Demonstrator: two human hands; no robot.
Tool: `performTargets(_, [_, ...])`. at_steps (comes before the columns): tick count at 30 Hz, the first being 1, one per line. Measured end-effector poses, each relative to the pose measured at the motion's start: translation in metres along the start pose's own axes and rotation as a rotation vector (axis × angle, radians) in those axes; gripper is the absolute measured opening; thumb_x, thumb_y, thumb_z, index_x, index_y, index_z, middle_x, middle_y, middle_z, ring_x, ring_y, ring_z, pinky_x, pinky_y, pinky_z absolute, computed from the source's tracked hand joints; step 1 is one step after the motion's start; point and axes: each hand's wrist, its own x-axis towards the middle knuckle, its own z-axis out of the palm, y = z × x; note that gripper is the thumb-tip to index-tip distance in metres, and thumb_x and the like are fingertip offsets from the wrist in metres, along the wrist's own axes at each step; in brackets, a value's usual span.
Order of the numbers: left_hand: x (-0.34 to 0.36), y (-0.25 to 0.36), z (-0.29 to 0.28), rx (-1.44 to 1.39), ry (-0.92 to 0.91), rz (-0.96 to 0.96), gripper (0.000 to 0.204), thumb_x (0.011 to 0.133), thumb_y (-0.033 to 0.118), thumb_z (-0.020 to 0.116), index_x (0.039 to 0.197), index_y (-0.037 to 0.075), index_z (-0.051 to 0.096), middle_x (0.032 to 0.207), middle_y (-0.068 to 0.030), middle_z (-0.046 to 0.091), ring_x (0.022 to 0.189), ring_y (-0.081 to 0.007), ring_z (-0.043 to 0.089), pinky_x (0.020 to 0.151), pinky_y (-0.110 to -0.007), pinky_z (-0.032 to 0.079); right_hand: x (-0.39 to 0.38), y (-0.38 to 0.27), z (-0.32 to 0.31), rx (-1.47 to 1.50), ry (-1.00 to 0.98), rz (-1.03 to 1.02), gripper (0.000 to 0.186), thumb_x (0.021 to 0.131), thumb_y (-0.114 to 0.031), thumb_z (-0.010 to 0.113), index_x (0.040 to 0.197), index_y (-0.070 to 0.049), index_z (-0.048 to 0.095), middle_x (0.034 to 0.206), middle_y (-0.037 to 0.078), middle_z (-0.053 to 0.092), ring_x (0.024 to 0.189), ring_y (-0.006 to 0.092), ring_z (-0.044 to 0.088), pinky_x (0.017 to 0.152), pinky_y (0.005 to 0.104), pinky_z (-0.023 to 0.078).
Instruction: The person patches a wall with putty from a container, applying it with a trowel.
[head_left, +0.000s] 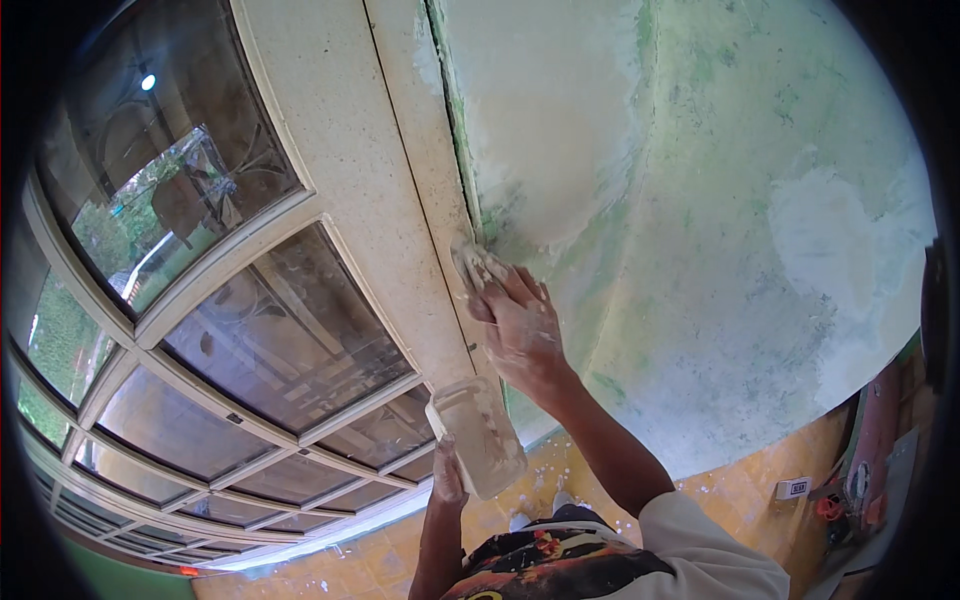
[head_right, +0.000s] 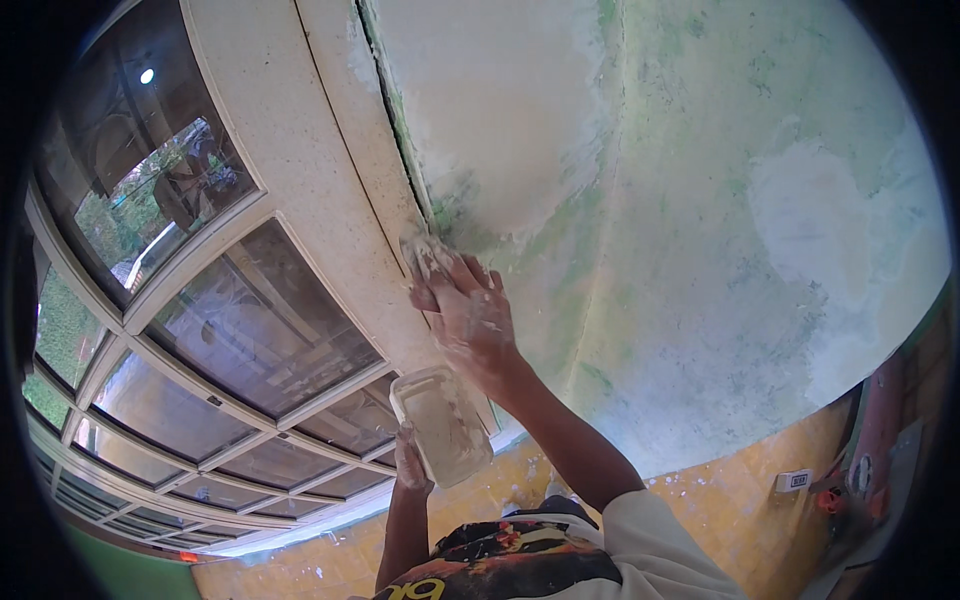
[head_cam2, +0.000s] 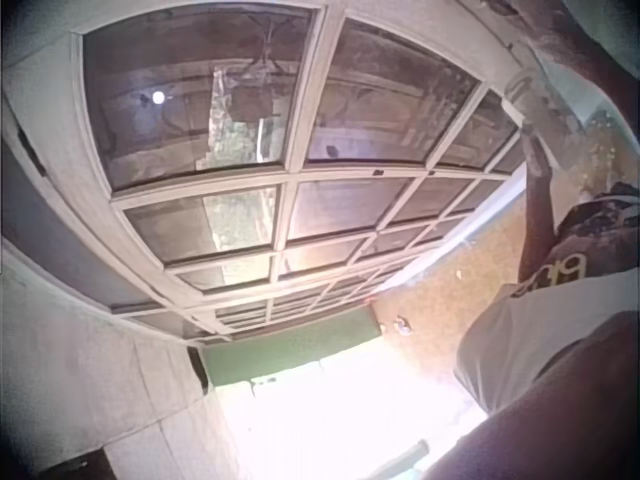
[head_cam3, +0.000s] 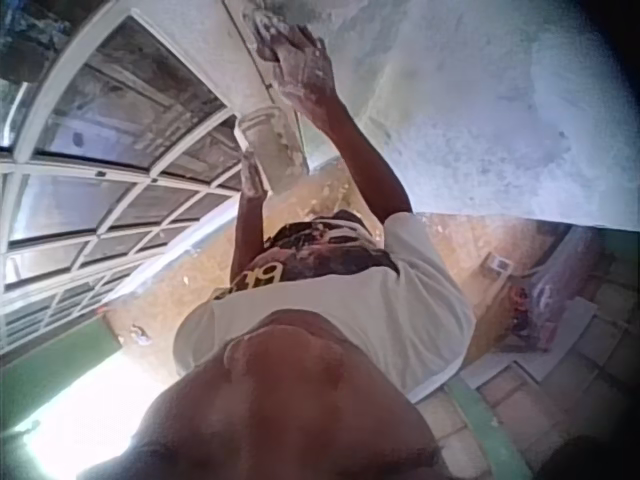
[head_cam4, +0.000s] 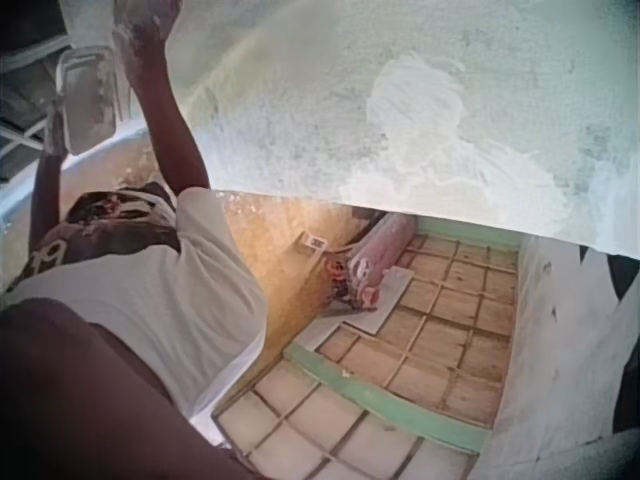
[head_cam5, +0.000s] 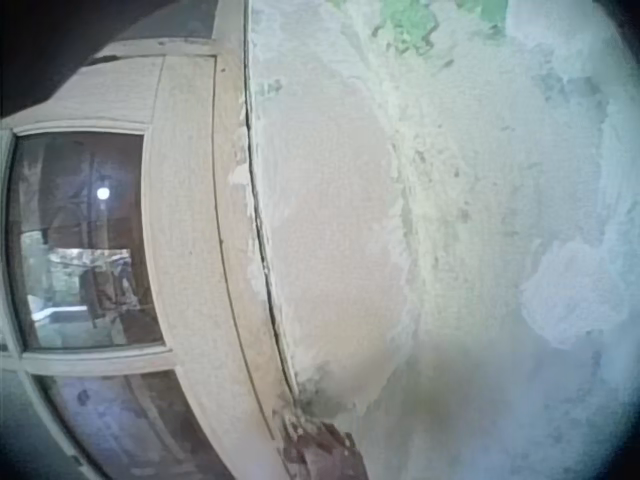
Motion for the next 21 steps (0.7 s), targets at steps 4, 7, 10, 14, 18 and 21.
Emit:
performTargets(4, [0.001, -0.001, -0.002, 0.047, -0.006, 0.033, 0.078, 0.090, 0.058, 0.057, 0.143, 0.004, 0.042, 0.130, -0.0155, 0.058, 0.112, -0.0283, 0.063, 0.094, -0.044, 0.054, 0.016, 0.017, -0.027, 0.045, 0.056, 0.067, 0.043, 0.081, 0.000, 0.057, 0.124, 0.001, 0.060, 0.124, 0.022, 0.058, 0.111, 0.0420, 0.053, 0.098, 0.0471, 0.044])
performTargets(7, [-0.001, -0.002, -0.002, 0.040, 0.009, 0.019, 0.078, 0.090, 0.059, 0.057, 0.143, 0.004, 0.042, 0.130, -0.0157, 0.058, 0.113, -0.0280, 0.062, 0.095, -0.044, 0.054, 0.038, 0.027, -0.020, -0.068, 0.249, 0.057, 0.044, 0.081, -0.002, 0.058, 0.125, 0.001, 0.060, 0.123, 0.023, 0.058, 0.109, 0.0436, 0.054, 0.097, 0.0496, 0.045])
performTargets(10, [-0.003, -0.001, -0.003, -0.007, 0.005, 0.060, 0.078, 0.090, 0.059, 0.057, 0.143, 0.004, 0.042, 0.130, -0.0155, 0.058, 0.113, -0.0282, 0.062, 0.095, -0.045, 0.054, 0.023, 0.018, 0.010, -0.281, 0.201, 0.058, 0.043, 0.082, -0.004, 0.059, 0.125, -0.001, 0.060, 0.123, 0.023, 0.059, 0.109, 0.0449, 0.054, 0.096, 0.0512, 0.045])
performTargets(14, [-0.006, 0.002, -0.005, -0.081, -0.018, 0.052, 0.079, 0.090, 0.059, 0.057, 0.144, 0.003, 0.040, 0.133, -0.0156, 0.057, 0.115, -0.0284, 0.061, 0.095, -0.045, 0.054, -0.027, 0.017, 0.024, -0.007, -0.059, 0.031, 0.031, 0.082, -0.009, 0.061, 0.113, -0.006, 0.063, 0.118, 0.013, 0.061, 0.114, 0.0371, 0.057, 0.090, 0.0501, 0.046])
performTargets(18, [-0.007, 0.003, -0.013, -0.048, -0.028, 0.063, 0.082, 0.089, 0.059, 0.060, 0.145, 0.004, 0.038, 0.136, -0.0147, 0.055, 0.118, -0.0284, 0.060, 0.098, -0.047, 0.052, -0.065, 0.036, -0.003, 0.558, -0.139, 0.338, 0.030, 0.095, -0.016, 0.058, 0.123, -0.006, 0.064, 0.096, 0.012, 0.064, 0.083, 0.0222, 0.062, 0.077, 0.0311, 0.050])
performTargets(21, [-0.011, 0.002, -0.022, 0.007, 0.037, 0.088, 0.081, 0.088, 0.052, 0.066, 0.146, 0.004, 0.038, 0.136, -0.0130, 0.055, 0.120, -0.0269, 0.058, 0.101, -0.046, 0.050, -0.091, 0.033, -0.022, 0.928, -0.326, 0.718, 0.034, 0.095, -0.023, 0.063, 0.123, -0.003, 0.064, 0.080, 0.012, 0.063, 0.067, 0.0166, 0.056, 0.069, 0.0284, 0.049])
